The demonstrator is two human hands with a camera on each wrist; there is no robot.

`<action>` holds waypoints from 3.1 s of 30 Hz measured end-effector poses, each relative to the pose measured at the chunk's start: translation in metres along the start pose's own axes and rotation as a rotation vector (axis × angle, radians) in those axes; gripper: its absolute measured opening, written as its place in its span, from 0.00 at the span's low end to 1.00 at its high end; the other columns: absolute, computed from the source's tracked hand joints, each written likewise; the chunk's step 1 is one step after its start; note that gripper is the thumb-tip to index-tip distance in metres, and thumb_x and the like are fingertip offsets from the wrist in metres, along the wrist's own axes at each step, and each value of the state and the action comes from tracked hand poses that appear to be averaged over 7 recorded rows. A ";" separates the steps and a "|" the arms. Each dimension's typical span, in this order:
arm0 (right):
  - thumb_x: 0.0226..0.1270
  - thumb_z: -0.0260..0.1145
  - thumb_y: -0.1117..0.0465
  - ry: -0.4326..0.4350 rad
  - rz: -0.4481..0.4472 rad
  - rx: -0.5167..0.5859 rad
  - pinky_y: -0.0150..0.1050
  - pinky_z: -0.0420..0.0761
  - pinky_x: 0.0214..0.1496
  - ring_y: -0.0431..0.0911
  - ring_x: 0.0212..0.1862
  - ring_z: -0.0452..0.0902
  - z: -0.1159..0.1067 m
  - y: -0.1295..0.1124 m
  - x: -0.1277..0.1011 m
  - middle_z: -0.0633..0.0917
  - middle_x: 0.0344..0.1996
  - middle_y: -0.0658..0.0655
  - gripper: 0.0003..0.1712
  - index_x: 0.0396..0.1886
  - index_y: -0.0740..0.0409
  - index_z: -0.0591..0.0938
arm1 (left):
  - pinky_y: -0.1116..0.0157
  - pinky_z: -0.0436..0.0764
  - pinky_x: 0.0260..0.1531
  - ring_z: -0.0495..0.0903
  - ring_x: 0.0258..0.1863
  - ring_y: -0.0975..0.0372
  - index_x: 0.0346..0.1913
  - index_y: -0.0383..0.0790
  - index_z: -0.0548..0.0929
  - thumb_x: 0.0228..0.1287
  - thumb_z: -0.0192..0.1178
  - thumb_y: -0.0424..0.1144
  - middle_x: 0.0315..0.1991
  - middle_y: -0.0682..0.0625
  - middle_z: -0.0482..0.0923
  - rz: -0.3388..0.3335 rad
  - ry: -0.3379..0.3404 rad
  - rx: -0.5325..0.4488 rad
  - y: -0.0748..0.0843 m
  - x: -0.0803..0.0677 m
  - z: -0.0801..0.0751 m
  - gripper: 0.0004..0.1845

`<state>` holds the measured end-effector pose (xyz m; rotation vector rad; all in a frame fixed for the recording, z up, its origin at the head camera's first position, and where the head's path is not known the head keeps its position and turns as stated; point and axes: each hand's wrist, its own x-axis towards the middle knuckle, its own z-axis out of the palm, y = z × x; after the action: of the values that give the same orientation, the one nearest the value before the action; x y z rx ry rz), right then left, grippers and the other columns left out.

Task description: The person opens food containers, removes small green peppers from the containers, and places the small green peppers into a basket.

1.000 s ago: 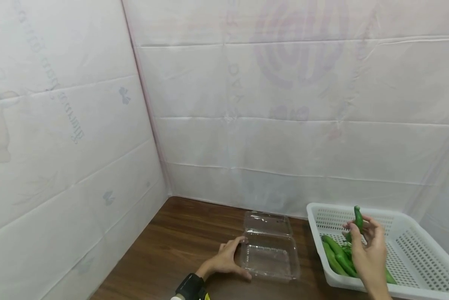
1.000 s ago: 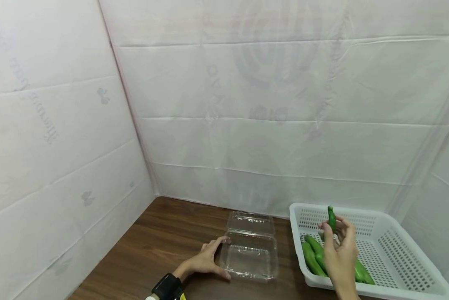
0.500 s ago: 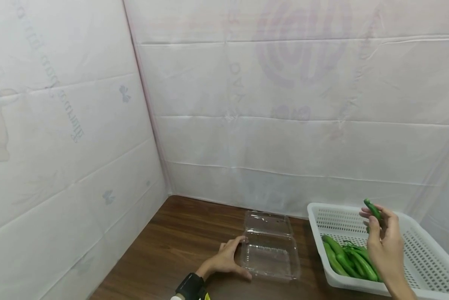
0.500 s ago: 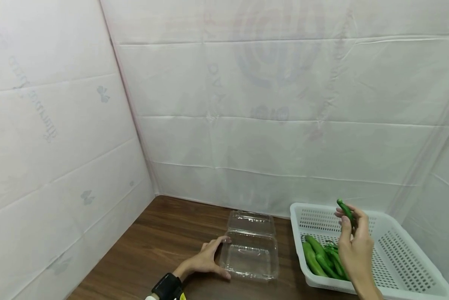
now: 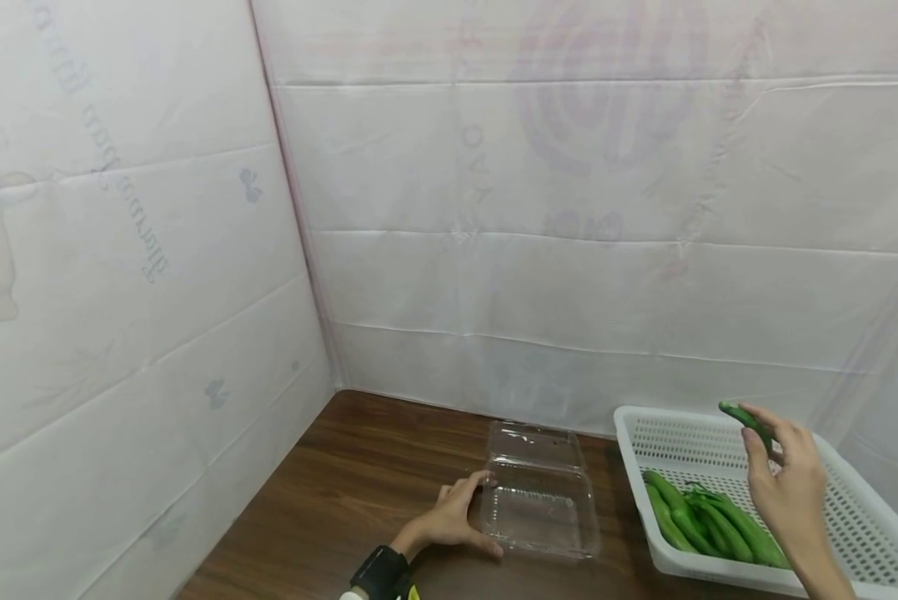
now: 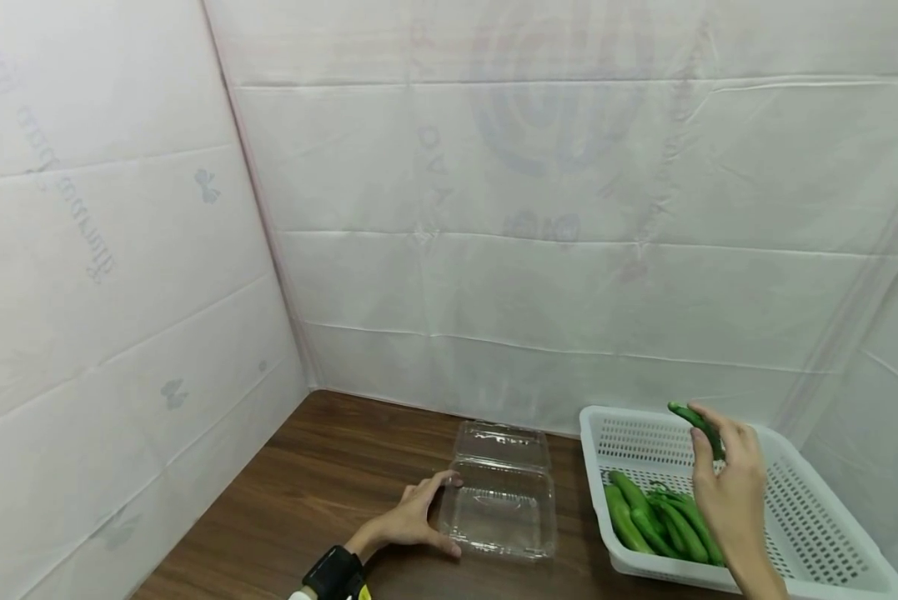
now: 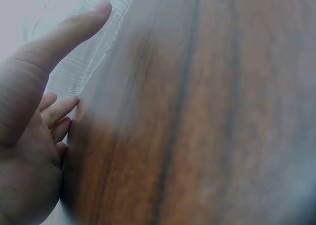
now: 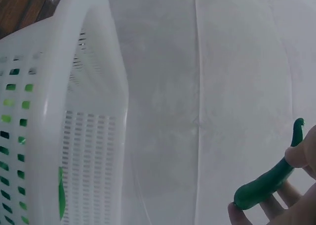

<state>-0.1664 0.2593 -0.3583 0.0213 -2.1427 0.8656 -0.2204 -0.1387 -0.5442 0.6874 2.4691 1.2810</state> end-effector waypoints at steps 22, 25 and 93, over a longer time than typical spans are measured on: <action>0.73 0.61 0.71 -0.119 0.067 -0.107 0.43 0.69 0.50 0.07 0.39 0.52 0.006 0.024 -0.008 0.80 0.48 0.76 0.22 0.64 0.72 0.74 | 0.58 0.59 0.62 0.61 0.70 0.60 0.78 0.49 0.57 0.47 0.82 0.51 0.73 0.59 0.68 0.016 0.003 0.017 0.000 0.001 0.001 0.58; 0.73 0.62 0.71 -0.124 0.079 -0.116 0.33 0.66 0.48 0.08 0.38 0.53 0.006 0.028 -0.009 0.81 0.47 0.76 0.22 0.63 0.73 0.74 | 0.57 0.59 0.62 0.61 0.70 0.59 0.77 0.50 0.58 0.46 0.82 0.52 0.73 0.59 0.68 0.011 0.005 0.010 0.000 0.001 0.001 0.58; 0.67 0.73 0.47 -0.197 -0.367 -0.031 0.19 0.50 0.72 0.68 0.56 0.74 0.026 -0.023 -0.074 0.81 0.56 0.73 0.38 0.66 0.70 0.76 | 0.50 0.56 0.70 0.56 0.77 0.50 0.83 0.42 0.42 0.49 0.81 0.51 0.80 0.47 0.57 0.026 -0.113 0.077 0.018 -0.044 -0.034 0.68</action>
<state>-0.1277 0.2074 -0.4074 0.4867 -2.2355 0.6352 -0.1928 -0.1763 -0.5089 0.7904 2.4364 1.1283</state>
